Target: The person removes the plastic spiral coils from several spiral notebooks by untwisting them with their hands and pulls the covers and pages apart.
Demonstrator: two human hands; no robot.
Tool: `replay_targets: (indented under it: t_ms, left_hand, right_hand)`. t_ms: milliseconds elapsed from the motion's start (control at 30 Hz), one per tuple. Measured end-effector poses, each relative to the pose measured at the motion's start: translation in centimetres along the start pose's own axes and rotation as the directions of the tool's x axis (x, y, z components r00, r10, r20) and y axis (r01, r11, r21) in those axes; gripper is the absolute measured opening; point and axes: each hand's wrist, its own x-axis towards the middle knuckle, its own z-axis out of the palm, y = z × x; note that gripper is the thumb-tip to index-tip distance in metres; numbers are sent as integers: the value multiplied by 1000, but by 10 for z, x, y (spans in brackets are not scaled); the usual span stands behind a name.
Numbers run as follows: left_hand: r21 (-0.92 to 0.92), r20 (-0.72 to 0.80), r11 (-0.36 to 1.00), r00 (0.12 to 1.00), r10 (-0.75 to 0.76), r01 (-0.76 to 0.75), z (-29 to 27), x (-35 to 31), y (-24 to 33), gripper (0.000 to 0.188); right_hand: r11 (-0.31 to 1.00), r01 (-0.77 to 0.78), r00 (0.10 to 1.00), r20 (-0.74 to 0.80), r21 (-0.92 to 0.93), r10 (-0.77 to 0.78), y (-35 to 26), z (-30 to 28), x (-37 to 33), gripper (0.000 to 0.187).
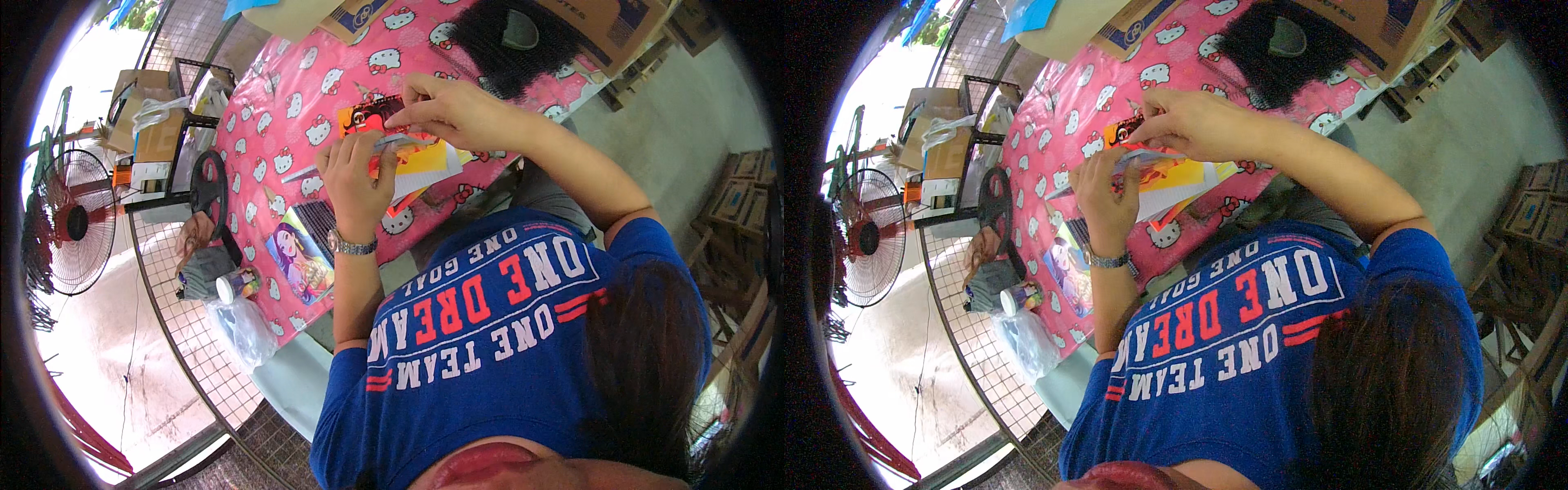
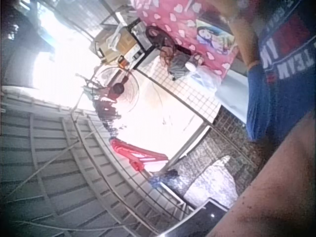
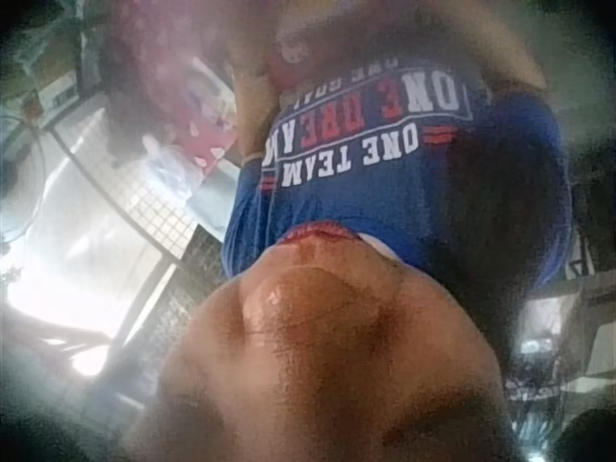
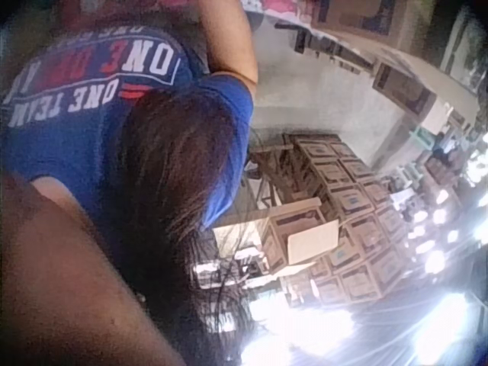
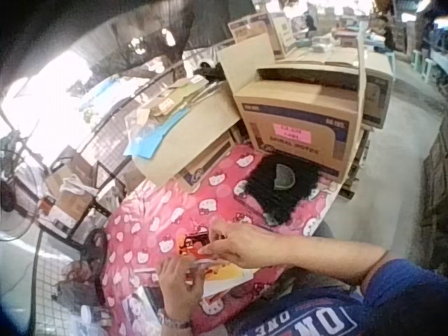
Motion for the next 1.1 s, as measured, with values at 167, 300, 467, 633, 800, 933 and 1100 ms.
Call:
replay_targets:
  t_ms: [167, 300, 467, 633, 800, 933, 1100]
  left_hand:
    - [0, -5, 1000, 1000, -3, 3, 1, -1, 1, 20]
    - [9, 8, 1000, 1000, -14, 14, 2, -1, -2, 20]
    - [24, 12, 999, 999, -34, 34, 2, 2, 2, 21]
    - [60, 28, 998, 999, -20, 18, 14, 6, 13, 28]
    - [129, 80, 991, 997, 9, -19, 11, 6, 17, 31]
    - [101, 117, 995, 993, -22, 10, 8, 6, 17, 29]
    - [22, 121, 999, 992, -33, 31, 5, 2, 14, 22]
  right_hand:
    - [993, -34, 998, 49, 116, 28, 1, -4, -2, 36]
    - [990, -23, 1000, -8, 138, 24, 1, 1, -2, 25]
    - [993, -8, 999, -49, 119, 14, -6, -1, -5, 20]
    - [951, -302, 932, 190, -57, 308, -12, 1, 3, 28]
    - [949, -308, 949, 48, -67, 311, -35, -10, 5, 36]
    - [958, -236, 969, 36, -160, 245, -37, -6, 6, 38]
    - [755, -532, 846, 202, 383, 493, 20, -18, 19, 37]
